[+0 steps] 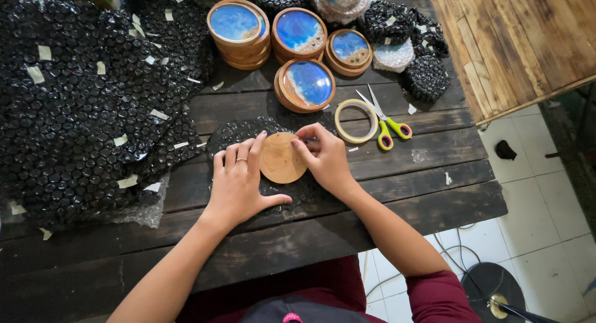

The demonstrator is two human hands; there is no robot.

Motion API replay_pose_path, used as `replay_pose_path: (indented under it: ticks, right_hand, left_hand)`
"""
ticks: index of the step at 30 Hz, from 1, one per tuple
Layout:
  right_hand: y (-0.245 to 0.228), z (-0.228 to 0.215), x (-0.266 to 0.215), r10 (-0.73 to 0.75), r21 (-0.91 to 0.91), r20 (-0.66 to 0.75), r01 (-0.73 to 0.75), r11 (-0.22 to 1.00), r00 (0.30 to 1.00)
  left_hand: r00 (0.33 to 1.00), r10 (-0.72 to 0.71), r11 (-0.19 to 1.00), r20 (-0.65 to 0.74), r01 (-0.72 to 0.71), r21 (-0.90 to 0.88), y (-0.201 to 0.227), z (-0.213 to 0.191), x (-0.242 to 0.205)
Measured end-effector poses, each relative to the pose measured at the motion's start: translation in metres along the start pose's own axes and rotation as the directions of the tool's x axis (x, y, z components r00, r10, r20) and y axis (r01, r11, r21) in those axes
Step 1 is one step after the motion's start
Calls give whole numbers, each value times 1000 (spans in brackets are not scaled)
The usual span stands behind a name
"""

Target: The person wraps round wooden coasters in black bubble wrap and secures them with adhesive tape using scissors.

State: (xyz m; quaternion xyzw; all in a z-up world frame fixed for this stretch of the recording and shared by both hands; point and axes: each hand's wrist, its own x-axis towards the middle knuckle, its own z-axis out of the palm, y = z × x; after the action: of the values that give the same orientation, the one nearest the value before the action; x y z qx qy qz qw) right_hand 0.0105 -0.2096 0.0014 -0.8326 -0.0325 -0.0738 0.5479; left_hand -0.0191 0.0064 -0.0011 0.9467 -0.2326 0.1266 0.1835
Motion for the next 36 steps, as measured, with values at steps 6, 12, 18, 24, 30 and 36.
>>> replay_pose_path:
  ticks: [6, 12, 18, 24, 30, 36]
  right_hand:
    - [-3, -1, 4, -238, -267, 2, 230, 936, 971]
    - [-5, 2, 1, -323, -243, -27, 307, 920, 946]
    - [4, 4, 2, -349, -231, 8, 341, 911, 937]
    - [-13, -32, 14, -462, -513, 29, 410, 754, 887]
    - [18, -99, 20, 80, -825, 73, 15, 564, 994]
    - [12, -93, 24, -207, -705, -17, 135, 697, 978]
  left_hand:
    - [999, -13, 1000, 50, 12, 11, 1, -3, 0]
    - [995, -28, 1000, 91, 29, -7, 0, -3, 1]
    - [997, -22, 1000, 73, 23, -8, 0, -2, 0]
    - [997, -30, 1000, 76, 29, 13, 4, -7, 1]
    - [997, -64, 997, -36, 62, -44, 6, -13, 4]
    - [926, -56, 959, -373, -54, -277, -12, 8, 9]
